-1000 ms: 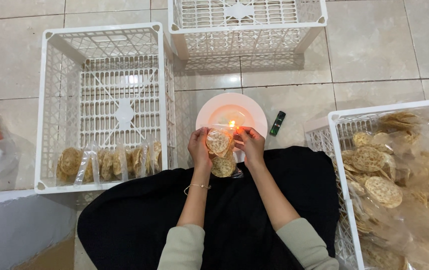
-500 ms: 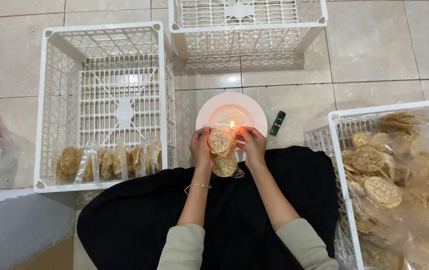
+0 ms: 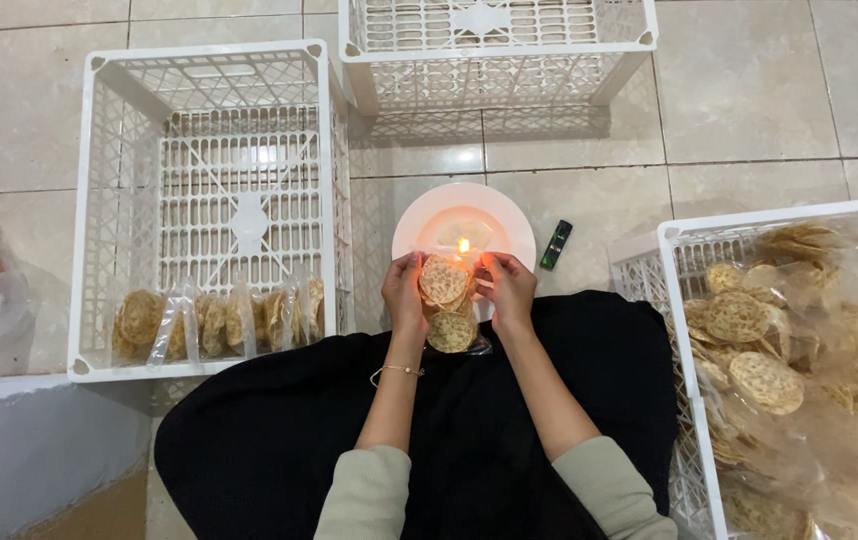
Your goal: Sealing plastic bags of food items using a candle flame and organizing them into crates.
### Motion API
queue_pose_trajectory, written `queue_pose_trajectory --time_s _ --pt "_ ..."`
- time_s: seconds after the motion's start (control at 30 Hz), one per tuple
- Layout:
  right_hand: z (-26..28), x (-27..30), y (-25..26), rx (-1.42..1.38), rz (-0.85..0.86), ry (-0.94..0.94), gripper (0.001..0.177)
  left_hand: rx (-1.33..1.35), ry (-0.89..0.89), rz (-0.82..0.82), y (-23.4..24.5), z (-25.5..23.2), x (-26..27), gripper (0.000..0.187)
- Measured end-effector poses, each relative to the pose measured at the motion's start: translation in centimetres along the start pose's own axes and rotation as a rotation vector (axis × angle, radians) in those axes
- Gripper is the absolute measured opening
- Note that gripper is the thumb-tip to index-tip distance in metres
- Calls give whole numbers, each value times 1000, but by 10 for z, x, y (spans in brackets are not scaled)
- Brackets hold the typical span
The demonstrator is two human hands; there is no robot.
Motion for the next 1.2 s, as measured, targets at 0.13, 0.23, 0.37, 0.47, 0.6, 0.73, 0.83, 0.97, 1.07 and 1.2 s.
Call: queue_pose_trajectory --time_s 0.13,0.23,0.37,0.47,0.6,0.73,0.83,0.97,1.07,1.2 --pt "4 3 1 -10 -2 -3 11 24 19 8 -5 -1 4 22" --pt "7 4 1 -8 -16 1 11 32 23 8 -3 1 0 22" --pt "4 2 4 -2 -36 -1 9 28 22 10 -5 -1 4 21" --pt "2 1 7 -7 -54 -4 9 30 20 17 -4 3 3 21" --pt "1 2 11 -23 -61 42 6 25 15 25 -3 9 4 18" --pt "22 27 6 -12 -26 159 7 21 -26 -1 -12 -11 26 14" --pt "23 30 6 -64 28 180 10 26 -48 9 -15 -16 31 14" --pt "35 43 3 -63 82 188 13 54 -75 26 -14 -14 31 14" --pt "45 55 1 -9 143 205 16 23 -107 70 -18 -28 44 13" --pt "37 51 7 22 119 210 12 41 -112 98 -20 -30 50 13"
Point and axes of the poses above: each hand's wrist, its own x-axis away from the middle knuckle, its own y-axis out of the back of the hand, z = x × y, the point moved 6 cm from there along -x, towards the middle knuckle, and after that the axes turned 1 degree about y, right-handed, at the moved point
